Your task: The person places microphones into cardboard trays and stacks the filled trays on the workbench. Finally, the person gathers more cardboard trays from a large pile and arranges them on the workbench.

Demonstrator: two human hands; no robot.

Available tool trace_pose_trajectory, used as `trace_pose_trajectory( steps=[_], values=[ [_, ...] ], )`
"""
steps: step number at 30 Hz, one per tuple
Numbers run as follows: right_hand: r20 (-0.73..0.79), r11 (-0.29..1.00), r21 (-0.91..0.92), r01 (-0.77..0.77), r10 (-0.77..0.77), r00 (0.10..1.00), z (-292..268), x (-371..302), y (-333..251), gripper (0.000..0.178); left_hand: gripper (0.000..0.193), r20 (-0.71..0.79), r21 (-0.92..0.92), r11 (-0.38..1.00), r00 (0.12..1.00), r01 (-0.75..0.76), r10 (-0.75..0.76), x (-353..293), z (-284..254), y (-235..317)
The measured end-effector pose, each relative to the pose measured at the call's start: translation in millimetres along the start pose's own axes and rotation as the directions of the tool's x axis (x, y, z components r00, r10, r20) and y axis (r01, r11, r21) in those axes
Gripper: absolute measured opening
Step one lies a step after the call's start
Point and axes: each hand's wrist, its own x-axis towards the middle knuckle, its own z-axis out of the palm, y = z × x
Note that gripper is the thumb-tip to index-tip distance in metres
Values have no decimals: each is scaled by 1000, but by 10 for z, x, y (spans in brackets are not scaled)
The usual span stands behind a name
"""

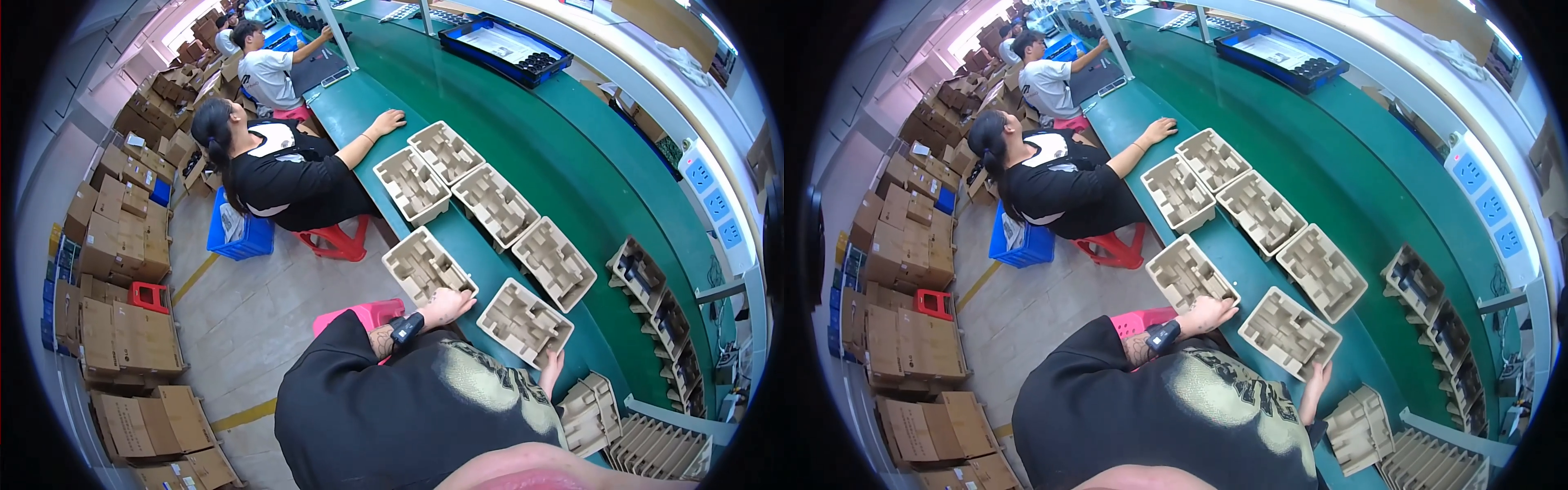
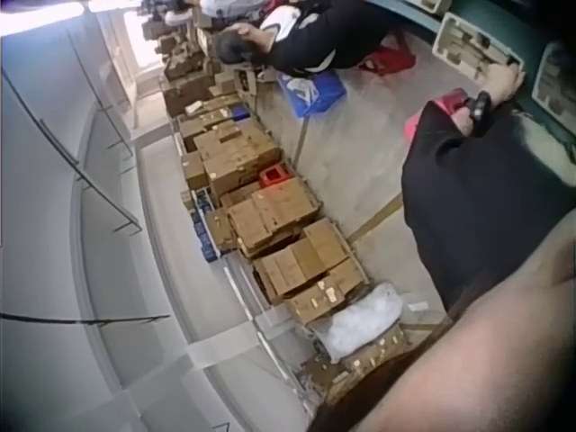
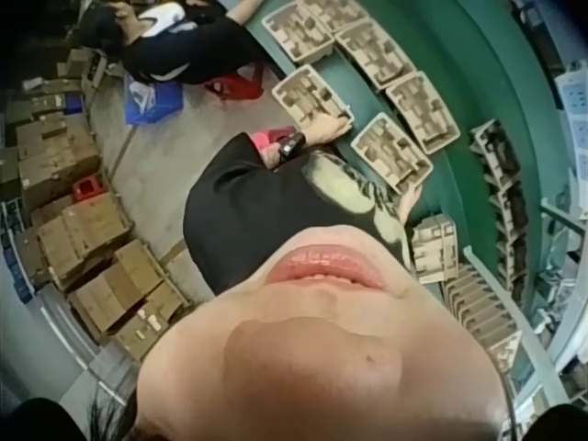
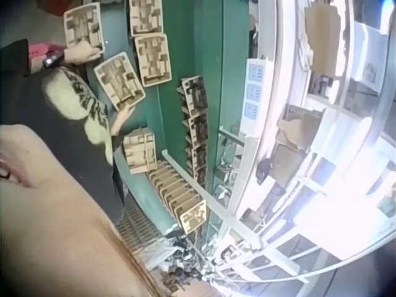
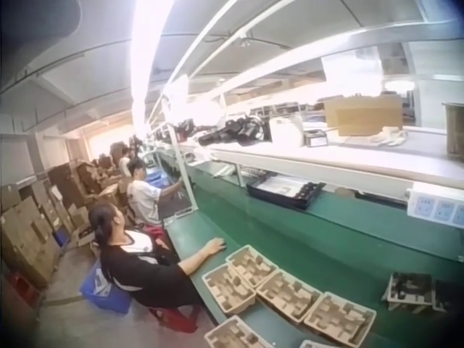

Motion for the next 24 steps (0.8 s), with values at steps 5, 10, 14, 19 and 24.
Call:
trace_pose_trajectory(
  steps=[5,10,14,19,24],
  values=[
    [-37,997,67,-26,28,999,30,17,0,53,33,-75,5,997,994,-79,79,-33,20,21],
    [-26,998,63,-24,25,999,75,4,-126,56,34,-107,-28,996,991,-88,85,-3,-20,26],
    [-26,998,48,-28,29,999,69,-6,-125,56,30,-164,-23,993,980,-116,110,-3,37,-4],
    [-27,998,61,-8,9,1000,90,-2,-134,54,35,-78,-19,997,994,-72,71,12,-13,21],
    [19,1000,15,-20,20,1000,90,-25,-196,52,36,50,-3,991,990,-133,133,2,-66,31]
  ],
)
